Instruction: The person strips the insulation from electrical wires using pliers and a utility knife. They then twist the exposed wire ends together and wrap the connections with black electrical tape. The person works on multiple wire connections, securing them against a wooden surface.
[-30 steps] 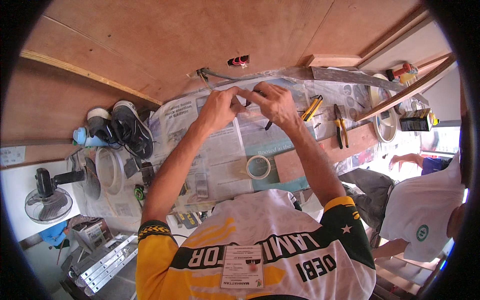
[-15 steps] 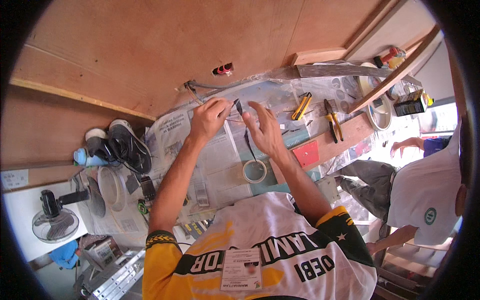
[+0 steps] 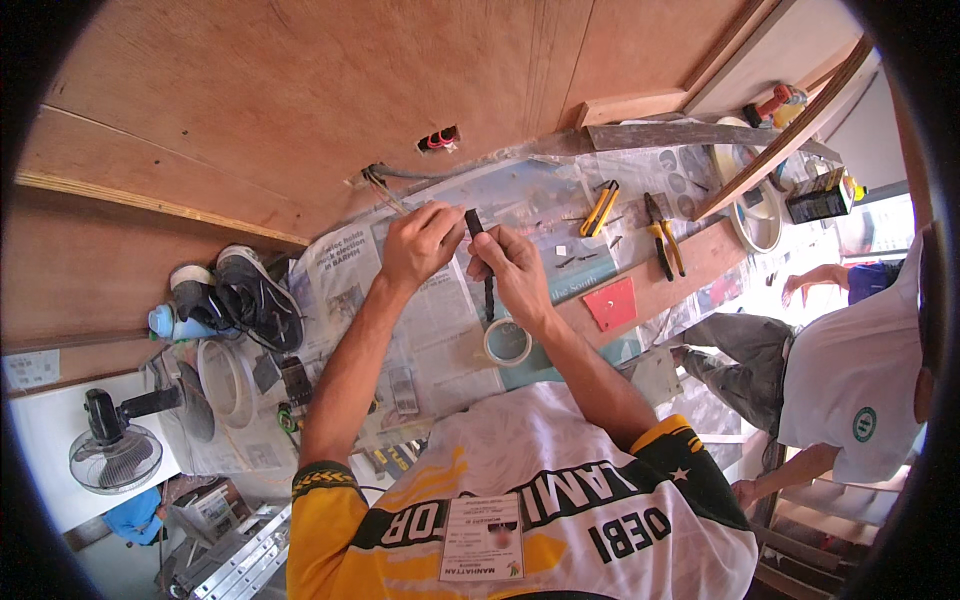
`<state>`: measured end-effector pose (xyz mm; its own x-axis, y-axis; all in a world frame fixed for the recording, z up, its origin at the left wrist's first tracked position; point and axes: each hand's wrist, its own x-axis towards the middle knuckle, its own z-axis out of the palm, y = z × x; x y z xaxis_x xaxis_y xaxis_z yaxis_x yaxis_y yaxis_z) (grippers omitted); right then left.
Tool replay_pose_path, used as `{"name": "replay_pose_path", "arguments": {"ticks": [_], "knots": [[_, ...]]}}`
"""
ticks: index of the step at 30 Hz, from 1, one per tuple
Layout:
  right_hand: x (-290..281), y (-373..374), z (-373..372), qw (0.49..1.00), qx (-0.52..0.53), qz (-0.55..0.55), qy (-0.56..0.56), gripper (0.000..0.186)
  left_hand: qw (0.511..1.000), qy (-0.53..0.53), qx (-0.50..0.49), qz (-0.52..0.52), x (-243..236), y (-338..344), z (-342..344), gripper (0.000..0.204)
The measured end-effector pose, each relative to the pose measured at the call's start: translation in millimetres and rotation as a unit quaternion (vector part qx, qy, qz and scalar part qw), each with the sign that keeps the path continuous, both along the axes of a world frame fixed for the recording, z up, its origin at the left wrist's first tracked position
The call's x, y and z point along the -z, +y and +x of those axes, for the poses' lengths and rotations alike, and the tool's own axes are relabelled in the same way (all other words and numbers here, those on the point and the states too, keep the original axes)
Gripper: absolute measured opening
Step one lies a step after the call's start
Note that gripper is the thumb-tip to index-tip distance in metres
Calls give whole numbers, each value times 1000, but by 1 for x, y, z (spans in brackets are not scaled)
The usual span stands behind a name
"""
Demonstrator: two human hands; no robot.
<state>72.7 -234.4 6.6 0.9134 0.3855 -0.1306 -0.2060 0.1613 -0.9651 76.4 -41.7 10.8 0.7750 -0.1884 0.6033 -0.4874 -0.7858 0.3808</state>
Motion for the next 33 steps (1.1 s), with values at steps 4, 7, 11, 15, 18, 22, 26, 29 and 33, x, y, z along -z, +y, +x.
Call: {"name": "replay_pose_path", "arguments": {"ticks": [4,7,11,15,18,22,26,29,33], "knots": [[5,-2,0,997,16,-59,-38,25,1000,8,-4,-24,-7,0,2,18],[24,-9,31,962,-2,-228,-149,15,999,32,3,-22,-10,3,-5,18],[28,9,75,914,1,-228,-334,8,997,59,26,-40,-9,5,-8,22],[7,15,97,764,-74,-338,-545,15,993,104,30,-44,2,12,-11,24],[-21,8,97,653,-117,-324,-674,21,975,212,-34,-56,-3,11,-7,19],[-21,-2,69,648,-97,-354,-668,27,963,220,-89,-128,-1,5,-3,18],[-15,-22,9,765,-87,-373,-518,53,985,122,-61,-110,1,6,1,17],[-14,-23,-12,928,-69,-237,-278,51,990,101,-61,-76,1,4,0,16],[18,-2,27,935,43,-212,-281,41,997,55,-34,-43,-2,1,0,18]]}}
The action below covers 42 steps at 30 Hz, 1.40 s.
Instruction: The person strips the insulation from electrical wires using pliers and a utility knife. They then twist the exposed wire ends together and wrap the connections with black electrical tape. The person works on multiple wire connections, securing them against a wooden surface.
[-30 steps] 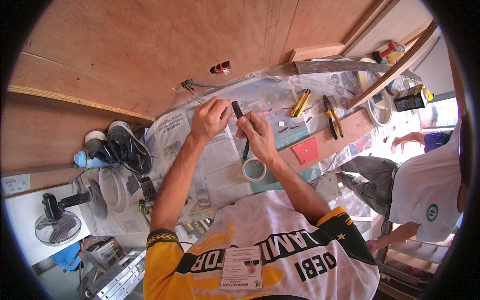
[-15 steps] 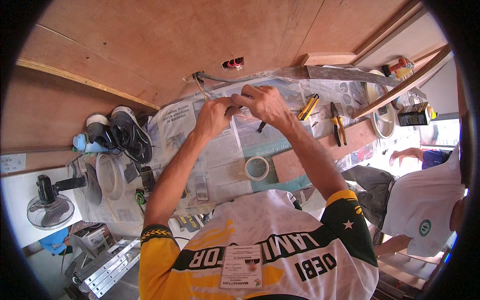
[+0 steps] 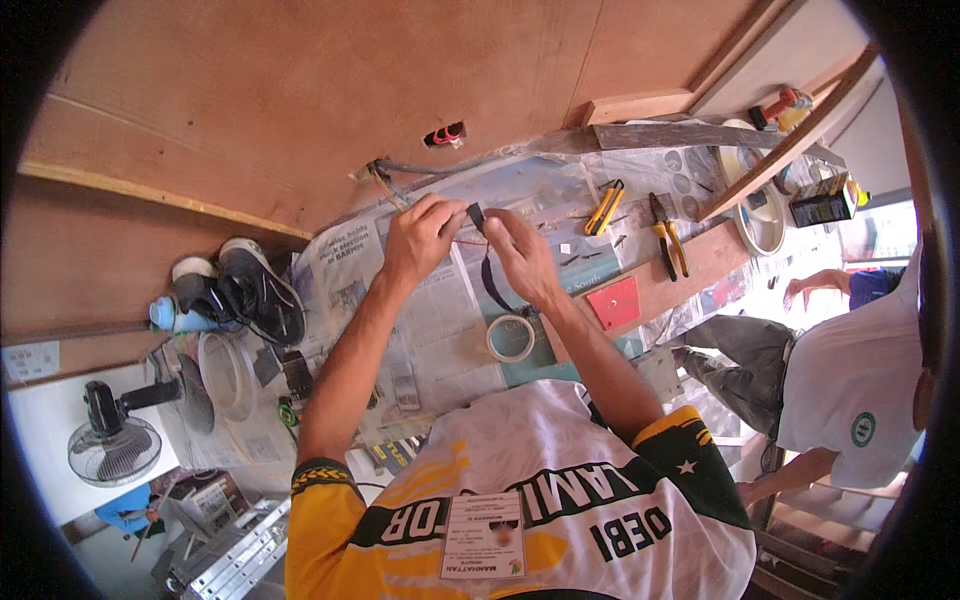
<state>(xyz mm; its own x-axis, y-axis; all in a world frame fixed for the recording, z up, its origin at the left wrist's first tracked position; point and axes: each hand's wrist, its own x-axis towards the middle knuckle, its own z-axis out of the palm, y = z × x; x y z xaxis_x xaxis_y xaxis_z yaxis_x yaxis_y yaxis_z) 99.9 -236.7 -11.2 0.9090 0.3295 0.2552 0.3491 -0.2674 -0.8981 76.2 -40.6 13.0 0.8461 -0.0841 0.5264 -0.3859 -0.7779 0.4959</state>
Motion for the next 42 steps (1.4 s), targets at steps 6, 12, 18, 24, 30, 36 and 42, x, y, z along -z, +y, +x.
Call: {"name": "replay_pose_path", "arguments": {"ticks": [6,12,18,24,30,36,42], "knots": [[21,21,4,970,-23,172,168,22,1000,-7,-12,18,-4,-2,-1,18],[-15,12,-21,961,-12,140,240,17,998,59,-22,-13,0,-3,-3,13],[8,5,11,997,1,26,68,6,999,37,24,-24,-14,-5,-4,12],[7,16,49,957,-70,-108,-261,23,994,103,29,-27,-16,3,-8,12],[-32,4,44,916,-128,-166,-342,27,970,229,-14,-86,-26,6,2,19],[-33,-16,-26,957,-147,-126,-217,34,984,129,-33,-122,-10,0,2,18],[-9,-3,-10,995,40,-29,-90,29,999,37,-24,-29,-4,3,-3,21]]}}
